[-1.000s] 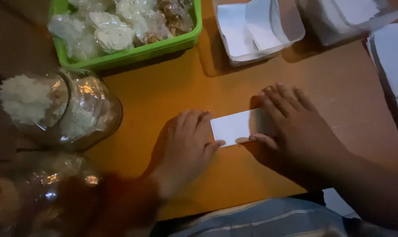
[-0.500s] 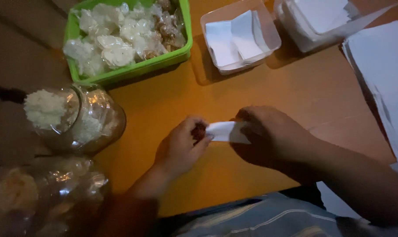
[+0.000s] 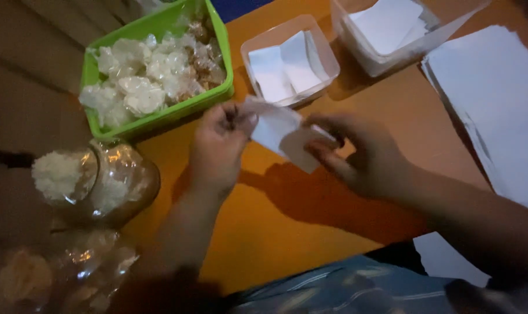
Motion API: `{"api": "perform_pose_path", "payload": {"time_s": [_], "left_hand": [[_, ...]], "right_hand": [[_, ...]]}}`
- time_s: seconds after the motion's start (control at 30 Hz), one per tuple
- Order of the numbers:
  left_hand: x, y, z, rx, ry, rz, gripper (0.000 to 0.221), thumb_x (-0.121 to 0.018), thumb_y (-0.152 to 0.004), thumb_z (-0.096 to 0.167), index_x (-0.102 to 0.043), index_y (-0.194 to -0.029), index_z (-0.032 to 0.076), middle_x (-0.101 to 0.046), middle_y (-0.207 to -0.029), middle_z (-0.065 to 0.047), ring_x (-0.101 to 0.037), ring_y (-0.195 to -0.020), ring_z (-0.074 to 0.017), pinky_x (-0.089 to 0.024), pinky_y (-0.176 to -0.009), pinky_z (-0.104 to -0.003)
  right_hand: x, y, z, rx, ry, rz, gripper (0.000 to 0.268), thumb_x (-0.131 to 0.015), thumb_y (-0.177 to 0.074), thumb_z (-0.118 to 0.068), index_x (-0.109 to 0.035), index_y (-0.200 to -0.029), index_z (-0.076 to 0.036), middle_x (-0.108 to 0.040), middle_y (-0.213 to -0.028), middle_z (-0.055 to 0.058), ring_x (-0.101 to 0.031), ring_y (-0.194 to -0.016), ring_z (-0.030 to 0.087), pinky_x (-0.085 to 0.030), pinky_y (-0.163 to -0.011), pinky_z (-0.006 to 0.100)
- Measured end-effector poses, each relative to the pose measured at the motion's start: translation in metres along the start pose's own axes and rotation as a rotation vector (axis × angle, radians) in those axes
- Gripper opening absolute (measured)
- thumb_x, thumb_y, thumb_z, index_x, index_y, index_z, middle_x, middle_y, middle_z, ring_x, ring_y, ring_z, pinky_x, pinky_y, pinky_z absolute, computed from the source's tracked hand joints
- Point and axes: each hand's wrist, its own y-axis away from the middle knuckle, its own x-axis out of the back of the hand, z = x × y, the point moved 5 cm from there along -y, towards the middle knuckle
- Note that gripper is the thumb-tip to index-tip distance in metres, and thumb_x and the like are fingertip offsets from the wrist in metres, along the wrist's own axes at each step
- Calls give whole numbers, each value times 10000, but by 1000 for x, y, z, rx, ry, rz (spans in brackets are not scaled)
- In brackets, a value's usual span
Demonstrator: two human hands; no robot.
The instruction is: Folding tissues and placing them into plastic containers
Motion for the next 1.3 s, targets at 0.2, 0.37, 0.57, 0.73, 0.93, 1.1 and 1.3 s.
{"api": "perform_pose_path", "payload": {"time_s": [0.2, 0.37, 0.57, 0.73, 0.93, 1.1, 1.3], "left_hand": [[-23, -102, 4, -169, -218, 56, 145, -806, -902, 206, -758, -1007, 119, -740, -863, -43, -697, -739, -110, -574, -661, -275], [-54, -165, -6, -195, -430, 74, 211, -775, -880, 242, -755, -1072, 156, -772, -989, -56, -701, -842, -213, -536, -738, -347], [-85, -189, -28, -222, -669, -56, 200, -737, -910, 219, -746, -1104, 166, -784, -1047, -84, -725, -1080, -343, -555, -922, -485], [-93, -178, -17, -158, -805, -118, 242, -697, -940, 203, -719, -1173, 144, -753, -1139, -119, -677, -1139, -375, -529, -972, -508], [-91, -184, -28, -114, -837, -110, 172, -694, -962, 167, -716, -1130, 138, -741, -1057, -128, -690, -1054, -345, -554, -912, -489], [-92, -177, -13, -106, -888, -139, 180, -685, -963, 101, -720, -1139, 85, -719, -1007, -182, -687, -1029, -363, -549, -904, -533], [-97, -178, -20, -278, -1020, -172, 173, -739, -918, 106, -726, -1088, 78, -717, -943, -149, -689, -1013, -362, -550, -875, -546]], "right_hand": [[31, -56, 26, 206, 190, 149, 177, -835, -891, -51, -754, -1044, -87, -653, -828, 49, -654, -806, 302, -514, -707, 365], [29, -86, 60, 307, 343, 174, 229, -824, -858, -42, -744, -1066, -92, -716, -885, 73, -675, -884, 343, -481, -811, 446], [16, -82, 77, 380, 668, 153, 225, -818, -812, -197, -745, -1020, -155, -725, -912, 41, -674, -1021, 311, -444, -897, 444], [11, -83, 77, 367, 843, 127, 274, -762, -858, -352, -735, -1046, -154, -710, -928, 47, -648, -1149, 304, -411, -950, 446], [0, -85, 94, 330, 956, 34, 370, -794, -791, -349, -739, -1094, -142, -727, -959, 67, -613, -1254, 334, -373, -998, 485], [-6, -84, 102, 303, 925, -13, 355, -712, -862, -363, -732, -1109, -109, -719, -994, 102, -585, -1304, 354, -354, -1004, 513], [-11, -85, 101, 266, 955, -118, 381, -748, -818, -315, -737, -1132, -99, -717, -984, 125, -574, -1319, 411, -411, -1030, 525]]}}
